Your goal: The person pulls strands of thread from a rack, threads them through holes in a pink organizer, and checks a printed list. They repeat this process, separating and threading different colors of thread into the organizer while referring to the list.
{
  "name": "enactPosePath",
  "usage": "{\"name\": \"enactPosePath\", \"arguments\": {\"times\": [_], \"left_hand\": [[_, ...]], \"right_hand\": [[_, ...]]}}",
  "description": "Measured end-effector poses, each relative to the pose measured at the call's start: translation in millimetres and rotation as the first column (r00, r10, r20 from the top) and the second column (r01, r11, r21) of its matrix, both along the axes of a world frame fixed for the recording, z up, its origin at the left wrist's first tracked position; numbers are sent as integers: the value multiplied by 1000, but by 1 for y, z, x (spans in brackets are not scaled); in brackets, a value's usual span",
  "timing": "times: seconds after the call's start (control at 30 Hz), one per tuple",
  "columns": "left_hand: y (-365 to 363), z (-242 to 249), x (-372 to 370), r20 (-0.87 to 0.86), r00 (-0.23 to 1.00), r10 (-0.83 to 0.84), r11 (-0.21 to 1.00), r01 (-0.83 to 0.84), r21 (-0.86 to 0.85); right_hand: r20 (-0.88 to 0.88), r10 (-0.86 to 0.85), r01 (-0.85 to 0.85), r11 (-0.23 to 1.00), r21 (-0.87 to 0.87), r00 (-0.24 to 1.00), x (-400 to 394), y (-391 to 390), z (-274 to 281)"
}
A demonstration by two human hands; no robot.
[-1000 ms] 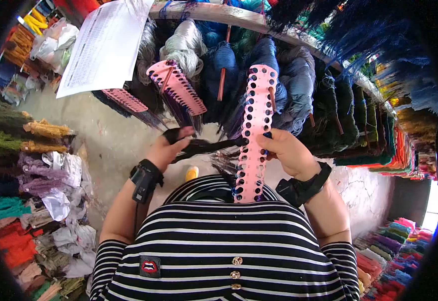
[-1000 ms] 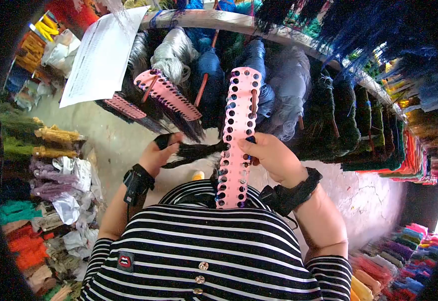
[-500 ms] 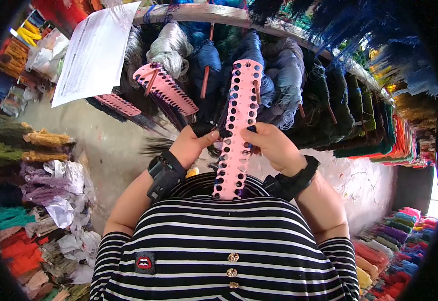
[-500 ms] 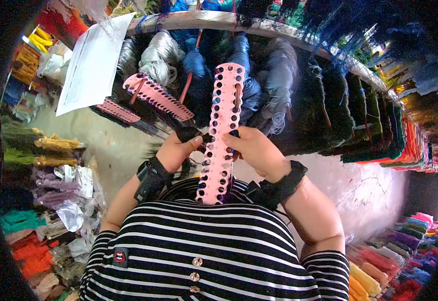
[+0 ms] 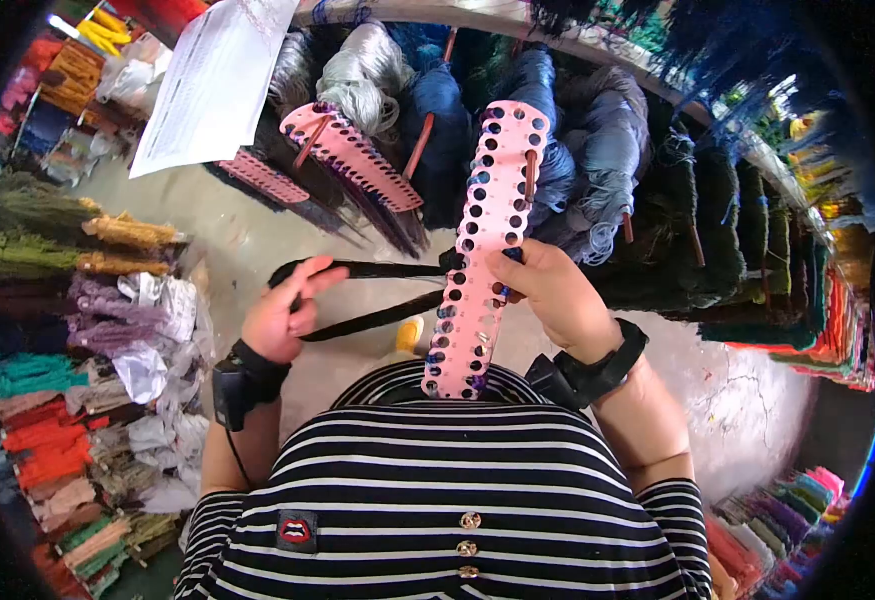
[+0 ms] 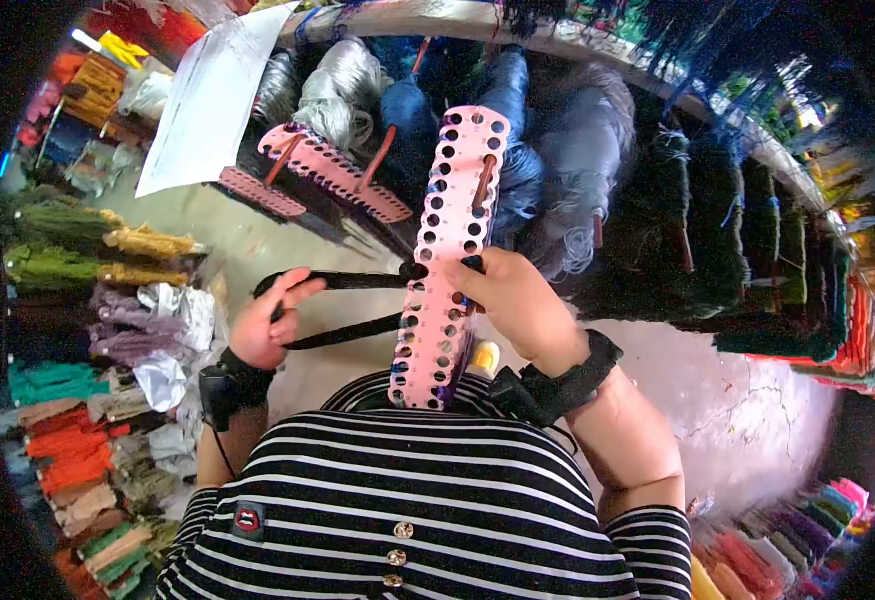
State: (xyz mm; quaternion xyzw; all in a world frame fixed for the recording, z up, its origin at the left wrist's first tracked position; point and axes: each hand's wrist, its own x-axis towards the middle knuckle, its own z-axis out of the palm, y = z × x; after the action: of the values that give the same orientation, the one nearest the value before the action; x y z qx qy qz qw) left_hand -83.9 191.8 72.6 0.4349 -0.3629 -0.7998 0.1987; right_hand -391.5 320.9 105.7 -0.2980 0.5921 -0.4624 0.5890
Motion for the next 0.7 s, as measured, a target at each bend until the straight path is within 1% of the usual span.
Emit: {"name": "enactPosePath", "arguments": {"times": [0.07,0.1,0.13,0.23,0.3,0.33,0.37,0.4,0.43,0.5,0.57,0.6,0.63,0.7], "left_hand": [[4,5,14,36,996,87,996,-88,23],[5,5,19,56,994,99,995,-100,18],[6,4,25,74,992,107,994,-108,13],[7,7,30,121,983,135,991,-137,5],[1,4,42,112,984,139,990,-141,4],[-5,-1,52,77,988,135,991,-136,15],[-12,-7,64,38,990,136,990,-137,17],[-19,-8,72,35,987,155,988,-156,12],[-26,-7,78,8,982,188,981,-188,35],[-43,-10,95,-7,978,209,977,-208,49],[-60,-9,117,-64,972,227,972,-221,84],[-69,-9,129,-108,968,227,973,-220,70],[-76,-6,138,-128,963,236,972,-232,45],[-95,2,156,-137,950,280,960,-276,47]], "right_hand": [[20,7,-6,1000,-19,1000,0,0,-4],[25,6,-6,1000,-28,1000,0,-1,-7],[-7,19,-20,999,-43,1000,-1,-1,-10],[-15,-11,10,998,-61,1000,2,-3,-20],[-257,-9,6,1000,-14,966,4,-4,-22],[-378,-3,3,1000,-1,926,4,-8,-23],[-492,-75,33,995,-93,867,4,-11,-36],[-586,-158,49,979,-196,795,4,-11,-59],[-656,-249,52,951,-304,713,4,-14,-76],[-592,-304,234,953,-194,747,4,-14,-89],[-520,-422,296,903,-311,743,6,-7,-104],[-696,-402,214,914,-344,595,11,-3,-99],[-831,-383,138,923,-358,404,17,3,-92],[-648,-598,407,800,-441,472,35,10,-95]]}}
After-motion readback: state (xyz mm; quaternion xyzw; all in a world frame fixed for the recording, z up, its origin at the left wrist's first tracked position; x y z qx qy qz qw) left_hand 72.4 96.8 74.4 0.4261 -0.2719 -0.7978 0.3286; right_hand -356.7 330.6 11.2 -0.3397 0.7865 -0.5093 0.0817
